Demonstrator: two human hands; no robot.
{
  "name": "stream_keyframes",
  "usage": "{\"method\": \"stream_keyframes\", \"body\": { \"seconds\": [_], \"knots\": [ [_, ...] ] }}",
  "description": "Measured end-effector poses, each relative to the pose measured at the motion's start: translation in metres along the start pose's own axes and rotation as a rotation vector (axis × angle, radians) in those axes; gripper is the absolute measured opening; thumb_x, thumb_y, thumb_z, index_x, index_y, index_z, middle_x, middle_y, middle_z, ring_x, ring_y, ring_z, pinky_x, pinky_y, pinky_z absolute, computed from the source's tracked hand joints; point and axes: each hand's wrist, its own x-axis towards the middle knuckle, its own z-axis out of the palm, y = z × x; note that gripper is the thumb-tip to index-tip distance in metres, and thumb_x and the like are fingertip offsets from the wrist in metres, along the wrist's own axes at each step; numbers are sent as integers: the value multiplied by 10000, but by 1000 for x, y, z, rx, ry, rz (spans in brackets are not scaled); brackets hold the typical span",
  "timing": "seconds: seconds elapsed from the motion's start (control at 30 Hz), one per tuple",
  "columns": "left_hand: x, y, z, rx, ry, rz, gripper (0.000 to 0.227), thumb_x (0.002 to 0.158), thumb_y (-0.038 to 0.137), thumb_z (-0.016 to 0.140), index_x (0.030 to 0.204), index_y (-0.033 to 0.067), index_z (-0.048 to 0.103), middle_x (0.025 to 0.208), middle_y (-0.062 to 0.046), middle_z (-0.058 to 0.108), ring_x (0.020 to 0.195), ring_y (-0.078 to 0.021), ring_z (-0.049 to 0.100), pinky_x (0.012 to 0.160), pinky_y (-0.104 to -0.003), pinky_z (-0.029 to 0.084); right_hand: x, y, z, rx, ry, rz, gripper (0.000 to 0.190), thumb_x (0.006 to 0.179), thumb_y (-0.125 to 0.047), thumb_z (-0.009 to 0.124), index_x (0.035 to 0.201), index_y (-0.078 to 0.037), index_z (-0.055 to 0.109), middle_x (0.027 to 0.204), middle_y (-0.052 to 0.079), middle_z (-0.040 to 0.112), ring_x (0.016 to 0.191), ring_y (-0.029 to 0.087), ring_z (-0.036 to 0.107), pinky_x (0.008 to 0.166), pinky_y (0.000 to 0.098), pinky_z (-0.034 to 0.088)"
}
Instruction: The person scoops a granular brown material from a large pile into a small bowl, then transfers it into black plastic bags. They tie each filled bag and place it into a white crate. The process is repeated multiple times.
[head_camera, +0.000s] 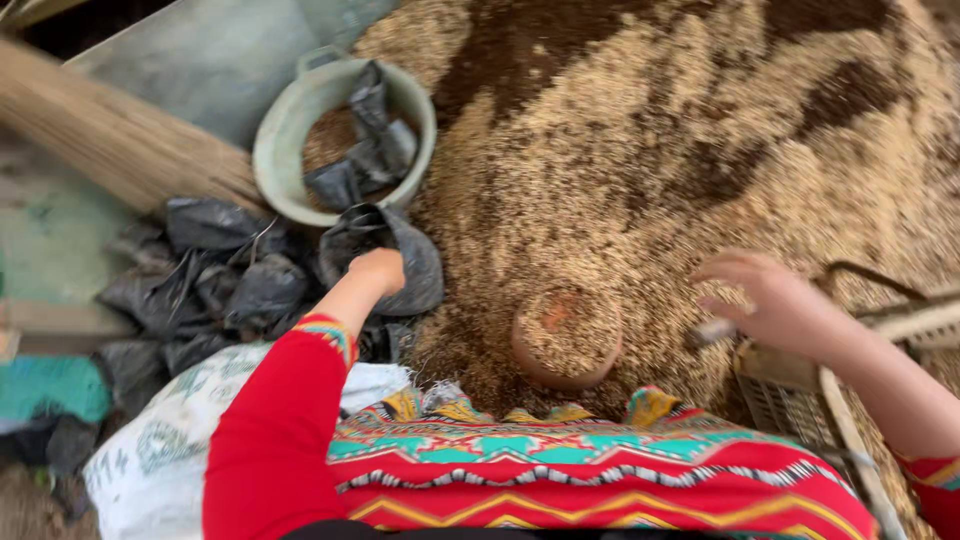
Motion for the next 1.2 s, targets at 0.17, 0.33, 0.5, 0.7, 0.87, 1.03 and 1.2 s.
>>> {"method": "stream_keyframes", "body": {
  "seconds": [0.17, 0.33, 0.5, 0.7, 0.87, 1.03, 1.2],
  "knots": [
    [4, -24, 4, -173, 280, -179, 354, 921, 185, 619, 1255, 85, 684, 1373, -166, 597, 1271, -385, 580, 1000, -527, 510, 103, -100, 42, -169, -681, -265, 417, 897, -355, 662, 1282, -194, 644, 1177, 35, 673, 1141, 271, 648, 1005, 421, 518],
    [1, -21, -4, -256, 444, -145, 655, 739, 135, 762, 1334, 77, 494, 1396, -163, 442, 1273, -371, 492, 928, -515, 503, 156, -141, 97, -232, -805, -384, 353, 935, -329, 651, 1253, -177, 633, 1185, 45, 655, 1129, 269, 635, 1011, 437, 499],
    [0, -42, -13, -183, 860, -138, 574, 726, 51, 740, 1277, 128, 600, 1249, -131, 504, 1187, -341, 531, 838, -463, 512, 148, -126, 130, -64, -741, -497, 294, 933, -284, 649, 1186, -139, 676, 1173, 64, 683, 1100, 251, 656, 993, 431, 513],
    [7, -70, -24, -352, 1069, 130, 107, 747, 142, 795, 786, 101, 704, 1065, -42, 662, 1063, -271, 607, 800, -464, 467, 141, -89, 131, 73, -912, -258, 281, 960, -294, 619, 1190, -149, 690, 1117, 60, 741, 1022, 189, 725, 941, 346, 586],
    [5, -50, -79, -980, 1044, 118, 231, 950, 238, 759, 883, 36, 671, 771, -81, 650, 698, -228, 621, 674, -327, 473, 161, -76, 113, 203, -743, -140, 300, 970, -301, 581, 1214, -169, 696, 1181, 22, 738, 1045, 160, 726, 956, 337, 591],
    [-34, 36, -115, -1240, 923, 405, 224, 989, 257, 708, 929, 42, 690, 734, 19, 591, 677, -81, 512, 614, -264, 419, 178, -94, 86, 329, -291, -8, 405, 957, -260, 622, 1344, -149, 585, 1189, 33, 701, 1040, 186, 701, 904, 356, 555],
    [-70, 120, -127, -1292, 722, 623, 199, 1040, 252, 664, 1016, 54, 661, 823, 32, 562, 733, -47, 479, 645, -248, 411, 186, -108, 74, 557, 112, -7, 477, 908, -214, 739, 1344, -123, 569, 1081, 33, 660, 947, 136, 660, 819, 333, 564]
  ]
}}
